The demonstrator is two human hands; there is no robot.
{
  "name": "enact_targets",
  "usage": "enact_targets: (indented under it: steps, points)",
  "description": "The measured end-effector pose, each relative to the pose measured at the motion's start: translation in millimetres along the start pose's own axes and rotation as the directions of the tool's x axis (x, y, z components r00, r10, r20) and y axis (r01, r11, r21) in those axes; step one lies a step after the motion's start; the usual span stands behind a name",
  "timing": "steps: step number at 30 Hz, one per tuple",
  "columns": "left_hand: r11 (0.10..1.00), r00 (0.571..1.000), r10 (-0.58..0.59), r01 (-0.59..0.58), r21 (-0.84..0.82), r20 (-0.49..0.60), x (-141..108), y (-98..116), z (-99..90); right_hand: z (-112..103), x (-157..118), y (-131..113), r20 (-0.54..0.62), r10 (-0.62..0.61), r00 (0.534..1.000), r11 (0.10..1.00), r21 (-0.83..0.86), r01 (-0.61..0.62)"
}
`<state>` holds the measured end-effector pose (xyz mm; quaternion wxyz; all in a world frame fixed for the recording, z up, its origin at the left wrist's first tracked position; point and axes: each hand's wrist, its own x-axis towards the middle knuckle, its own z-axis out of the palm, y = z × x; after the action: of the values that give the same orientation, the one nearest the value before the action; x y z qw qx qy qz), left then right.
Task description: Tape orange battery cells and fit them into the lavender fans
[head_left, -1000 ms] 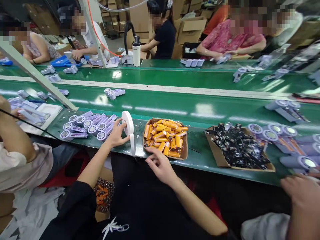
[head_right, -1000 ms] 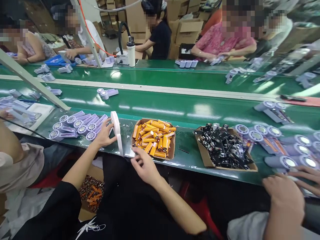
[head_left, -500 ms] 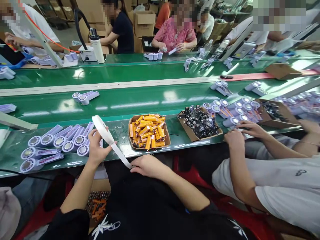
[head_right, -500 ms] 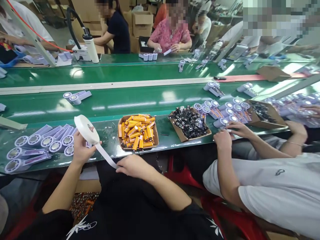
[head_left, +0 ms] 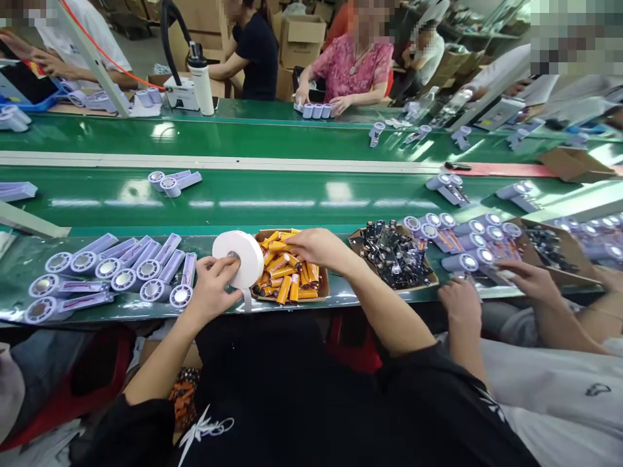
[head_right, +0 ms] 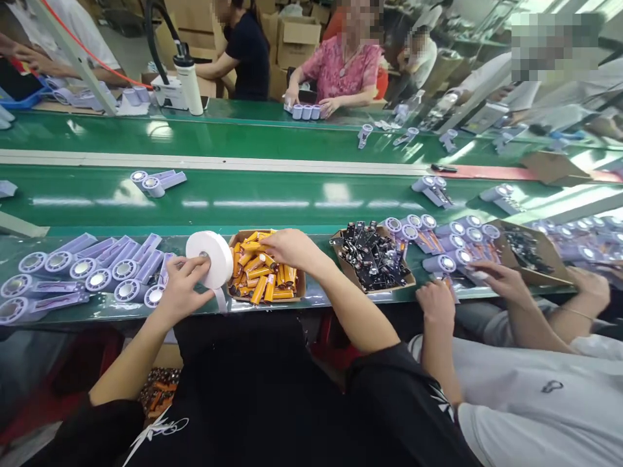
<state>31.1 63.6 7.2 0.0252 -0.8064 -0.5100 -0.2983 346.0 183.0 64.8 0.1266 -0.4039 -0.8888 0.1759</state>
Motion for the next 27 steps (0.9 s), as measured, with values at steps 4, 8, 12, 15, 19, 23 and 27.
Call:
enact_targets:
  steps: [4,8,12,15,19,23,27]
  points:
    - [0.997,0.999,0.0,-0.003,0.083,0.038,-0.7,15.0,-4.7,6.6,-25.5,-11.4,-0.334,0.24,0.912,0.85,0.526,-0.031]
    - [0.983,0.995,0.026,-0.042,0.176,0.095,2.2,25.1,-7.3,35.8,-38.1,-30.3,-0.34,0.361,0.868,0.706,0.708,-0.016]
    - [0.955,0.98,0.08,-0.128,0.266,0.185,8.5,25.4,-11.1,62.4,-38.6,-31.4,-0.187,0.398,0.898,0.558,0.827,-0.075]
    - [0.937,0.966,0.167,-0.218,0.272,0.197,16.3,23.5,-19.9,57.6,-36.7,-23.5,-0.063,0.372,0.926,0.449,0.886,-0.12]
    - [0.885,0.923,0.357,-0.383,0.264,0.14,31.1,19.0,-30.3,20.2,-27.9,-15.4,-0.058,0.205,0.977,0.523,0.85,-0.06]
    - [0.868,0.918,0.39,-0.392,0.306,0.069,42.4,18.6,-23.5,7.1,-15.6,-14.2,-0.068,0.287,0.955,0.431,0.9,-0.065]
    - [0.887,0.953,0.304,-0.288,0.36,0.013,39.1,27.0,-1.2,37.9,-10.9,-18.2,-0.162,0.573,0.803,0.194,0.979,0.059]
